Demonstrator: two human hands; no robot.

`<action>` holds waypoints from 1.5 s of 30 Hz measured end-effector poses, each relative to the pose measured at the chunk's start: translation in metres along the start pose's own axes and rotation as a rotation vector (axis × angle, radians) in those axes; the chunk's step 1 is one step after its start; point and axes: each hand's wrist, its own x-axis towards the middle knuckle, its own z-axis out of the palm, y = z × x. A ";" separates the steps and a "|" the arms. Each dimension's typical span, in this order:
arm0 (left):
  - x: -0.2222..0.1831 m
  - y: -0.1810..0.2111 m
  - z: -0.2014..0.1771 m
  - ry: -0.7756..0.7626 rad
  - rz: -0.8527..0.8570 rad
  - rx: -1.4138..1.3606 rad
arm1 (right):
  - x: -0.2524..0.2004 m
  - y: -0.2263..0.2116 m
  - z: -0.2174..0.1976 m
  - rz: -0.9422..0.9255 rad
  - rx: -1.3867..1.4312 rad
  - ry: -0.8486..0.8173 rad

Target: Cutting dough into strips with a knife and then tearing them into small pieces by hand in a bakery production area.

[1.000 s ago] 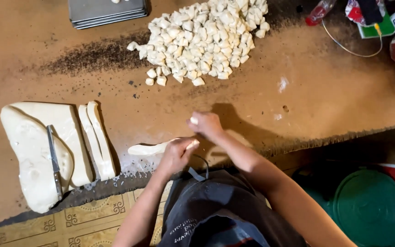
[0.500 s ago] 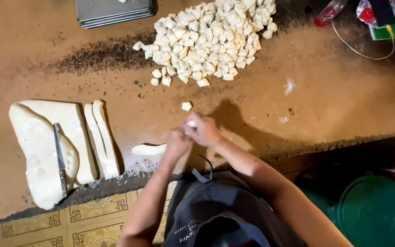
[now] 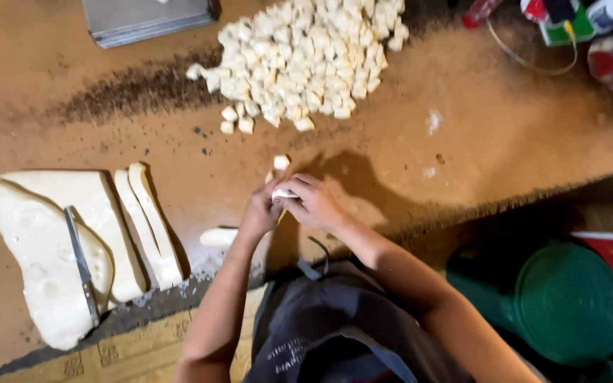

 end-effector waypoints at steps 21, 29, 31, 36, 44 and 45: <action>-0.014 -0.050 0.049 0.191 -0.077 -0.023 | -0.006 0.040 0.028 0.122 -0.041 -0.122; -0.033 0.026 0.012 0.007 0.080 0.037 | 0.001 0.066 -0.005 0.462 -0.367 -0.461; -0.039 0.017 0.003 0.017 -0.015 0.026 | 0.003 0.015 -0.013 0.373 -0.324 -0.450; -0.014 0.032 -0.022 0.044 0.050 -0.033 | 0.000 0.018 0.028 0.105 -0.227 -0.281; -0.033 -0.046 0.035 -0.092 -0.056 0.054 | -0.027 0.089 0.053 0.309 -0.448 -0.125; -0.040 -0.025 0.024 -0.166 0.044 -0.007 | -0.028 0.103 0.052 0.383 -0.588 -0.268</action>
